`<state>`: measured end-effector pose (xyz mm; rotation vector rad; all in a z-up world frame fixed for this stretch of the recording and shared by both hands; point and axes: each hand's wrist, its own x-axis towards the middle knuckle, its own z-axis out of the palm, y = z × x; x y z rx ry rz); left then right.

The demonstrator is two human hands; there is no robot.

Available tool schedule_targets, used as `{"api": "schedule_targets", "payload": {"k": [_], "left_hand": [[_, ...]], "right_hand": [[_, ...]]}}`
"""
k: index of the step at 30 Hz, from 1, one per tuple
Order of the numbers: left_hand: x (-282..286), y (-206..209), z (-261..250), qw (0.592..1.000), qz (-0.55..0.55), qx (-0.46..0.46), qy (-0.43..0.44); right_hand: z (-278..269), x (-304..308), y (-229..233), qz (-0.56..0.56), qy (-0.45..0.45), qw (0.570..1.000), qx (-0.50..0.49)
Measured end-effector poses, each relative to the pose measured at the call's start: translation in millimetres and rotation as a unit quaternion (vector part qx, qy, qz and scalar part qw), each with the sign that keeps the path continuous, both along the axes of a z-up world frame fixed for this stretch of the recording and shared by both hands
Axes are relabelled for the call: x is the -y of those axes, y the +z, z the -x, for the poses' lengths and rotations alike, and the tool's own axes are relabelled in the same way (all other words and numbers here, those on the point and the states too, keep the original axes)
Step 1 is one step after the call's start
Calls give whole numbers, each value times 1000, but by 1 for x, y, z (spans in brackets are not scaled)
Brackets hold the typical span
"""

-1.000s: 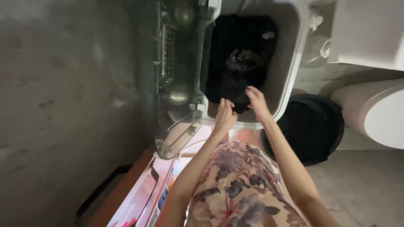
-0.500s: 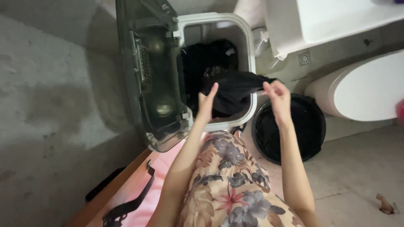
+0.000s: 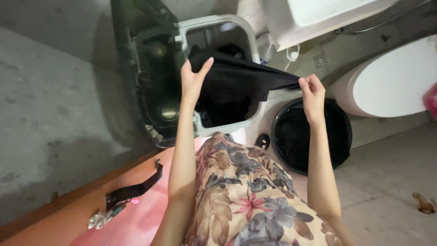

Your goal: Unloading wet clothes from a small washing machine into a bucket.

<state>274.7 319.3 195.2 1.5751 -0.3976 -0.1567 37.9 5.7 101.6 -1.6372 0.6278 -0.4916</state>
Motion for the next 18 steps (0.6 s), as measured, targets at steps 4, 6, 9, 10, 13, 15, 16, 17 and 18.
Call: {"api": "schedule_targets", "payload": {"k": [4, 6, 9, 10, 13, 15, 16, 17, 18], "left_hand": [[38, 10, 6, 999, -19, -3, -41], [69, 17, 18, 996, -31, 16, -87], [130, 30, 51, 982, -34, 67, -171], [158, 26, 70, 980, -32, 61, -189], [239, 13, 134, 955, 12, 99, -280], [284, 0, 181, 934, -74, 108, -331], [298, -18, 200, 930, -71, 105, -344], [312, -36, 220, 896, -206, 142, -367], [323, -54, 237, 843, -338, 178, -378]], "right_hand": [[28, 5, 67, -96, -28, 995, 30], [63, 25, 74, -91, -65, 992, 58], [140, 52, 101, -19, -161, 985, 57], [171, 65, 100, -19, -179, 982, 51], [264, 91, 94, 37, -259, 961, 91], [318, 93, 86, 37, -326, 942, 71], [346, 95, 59, 39, -338, 938, 66], [373, 96, 32, 61, -340, 937, -48], [398, 97, 4, 77, -333, 926, -160]]}}
